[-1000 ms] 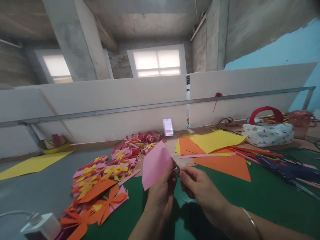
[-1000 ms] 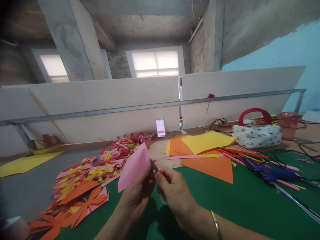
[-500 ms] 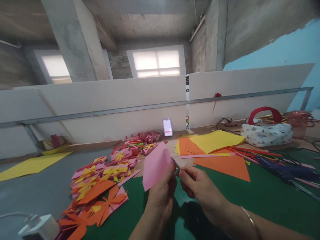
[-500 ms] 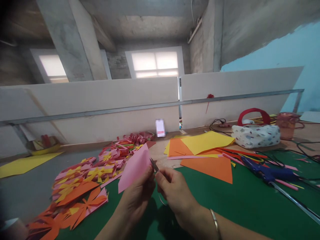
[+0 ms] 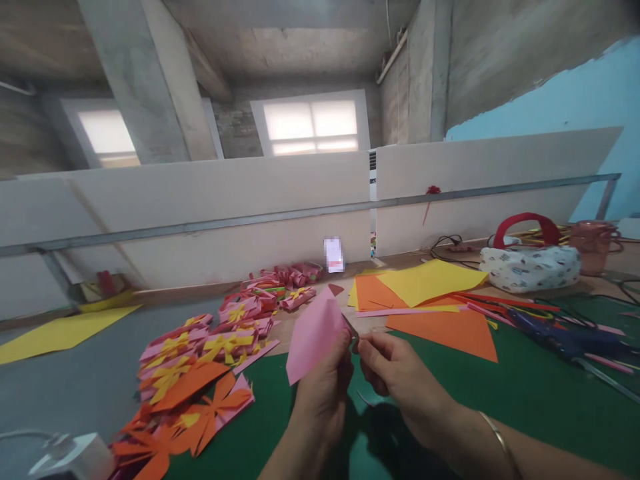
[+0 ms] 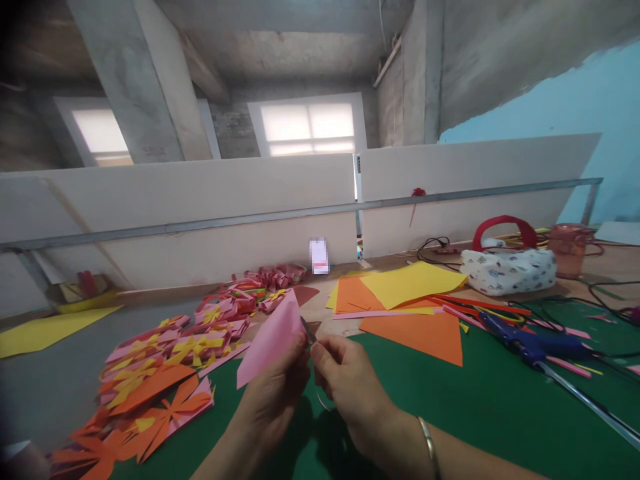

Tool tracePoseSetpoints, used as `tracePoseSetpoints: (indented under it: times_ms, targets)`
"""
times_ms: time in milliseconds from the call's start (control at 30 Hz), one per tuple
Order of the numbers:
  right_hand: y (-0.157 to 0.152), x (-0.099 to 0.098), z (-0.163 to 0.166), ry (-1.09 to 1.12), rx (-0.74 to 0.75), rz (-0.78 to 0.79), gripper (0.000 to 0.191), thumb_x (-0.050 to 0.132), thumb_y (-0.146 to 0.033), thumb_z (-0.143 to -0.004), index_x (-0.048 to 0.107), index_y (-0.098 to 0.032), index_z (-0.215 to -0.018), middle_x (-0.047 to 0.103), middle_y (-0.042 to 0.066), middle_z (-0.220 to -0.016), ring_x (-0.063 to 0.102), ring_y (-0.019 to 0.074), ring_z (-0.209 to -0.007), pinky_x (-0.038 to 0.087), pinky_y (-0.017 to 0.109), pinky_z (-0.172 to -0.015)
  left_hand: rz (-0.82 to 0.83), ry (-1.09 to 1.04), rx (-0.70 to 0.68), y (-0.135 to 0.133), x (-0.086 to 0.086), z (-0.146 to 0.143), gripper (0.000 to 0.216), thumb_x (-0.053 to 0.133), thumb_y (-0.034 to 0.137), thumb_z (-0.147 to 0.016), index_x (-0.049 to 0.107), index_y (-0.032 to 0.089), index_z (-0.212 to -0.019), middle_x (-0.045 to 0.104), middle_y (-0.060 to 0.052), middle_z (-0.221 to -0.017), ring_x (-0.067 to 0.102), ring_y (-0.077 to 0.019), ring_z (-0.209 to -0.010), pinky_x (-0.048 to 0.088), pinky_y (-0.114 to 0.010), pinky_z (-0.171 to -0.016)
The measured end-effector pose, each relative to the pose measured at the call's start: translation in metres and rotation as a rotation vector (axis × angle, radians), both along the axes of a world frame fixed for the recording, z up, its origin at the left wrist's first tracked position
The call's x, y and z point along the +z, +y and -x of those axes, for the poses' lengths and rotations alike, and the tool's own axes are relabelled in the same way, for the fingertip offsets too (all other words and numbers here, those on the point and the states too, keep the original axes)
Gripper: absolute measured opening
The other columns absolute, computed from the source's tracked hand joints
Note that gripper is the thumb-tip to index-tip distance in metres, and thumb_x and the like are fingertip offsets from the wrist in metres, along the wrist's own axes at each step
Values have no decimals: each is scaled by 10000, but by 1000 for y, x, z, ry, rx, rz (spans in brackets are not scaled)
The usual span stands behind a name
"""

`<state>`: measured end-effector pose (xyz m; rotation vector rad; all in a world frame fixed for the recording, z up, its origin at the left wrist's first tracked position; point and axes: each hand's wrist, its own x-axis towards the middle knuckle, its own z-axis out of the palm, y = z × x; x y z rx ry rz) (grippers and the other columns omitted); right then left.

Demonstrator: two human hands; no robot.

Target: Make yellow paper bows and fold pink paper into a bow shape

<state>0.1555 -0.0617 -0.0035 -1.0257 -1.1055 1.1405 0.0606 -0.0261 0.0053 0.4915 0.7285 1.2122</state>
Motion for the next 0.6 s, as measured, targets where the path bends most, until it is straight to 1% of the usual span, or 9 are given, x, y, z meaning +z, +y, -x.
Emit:
tracePoseSetpoints:
  times_ms: [100,267,333,433,533,600]
  targets:
    - [0,0,0,7,1,6,405,581,-545,-755,452,-177,-644,365,-71,-520,267,57,-461,174,228,-433,4,13,-8,0,-2,1,93,646,75,-736,657,103,-825,672,-45,-726,623,-96,-624,515,-191,-630]
    - [1,0,0,10,-9,-6,389,570,-514,-779,431,-182,-631,331,-77,-509,254,60,-460,175,228,-433,5,37,-38,0,-5,0,131,681,125,-721,663,98,-848,680,-78,-803,630,-118,-699,509,-198,-649]
    - [1,0,0,5,-10,-6,390,567,-515,-781,432,-182,-630,333,-77,-505,256,61,-459,176,230,-433,10,57,-29,-1,-5,-1,124,671,113,-726,667,100,-849,681,-79,-821,631,-118,-708,506,-190,-639]
    - [0,1,0,-3,-10,-2,394,563,-527,-780,437,-182,-635,337,-77,-505,259,63,-459,176,232,-435,17,44,-5,-1,-3,-2,112,664,80,-721,668,110,-828,684,-67,-818,634,-113,-709,513,-192,-652]
    - [0,0,1,5,-10,-3,390,566,-521,-780,436,-183,-635,337,-77,-508,256,63,-461,177,233,-437,11,21,-24,-1,-3,-2,101,686,94,-705,668,116,-802,684,-64,-798,636,-120,-708,523,-204,-659]
    - [0,-1,1,16,-9,-7,388,570,-515,-780,433,-183,-634,340,-77,-511,258,62,-464,177,232,-438,4,21,-38,0,-5,-2,83,697,115,-701,666,113,-777,678,-61,-764,628,-117,-675,520,-200,-634]
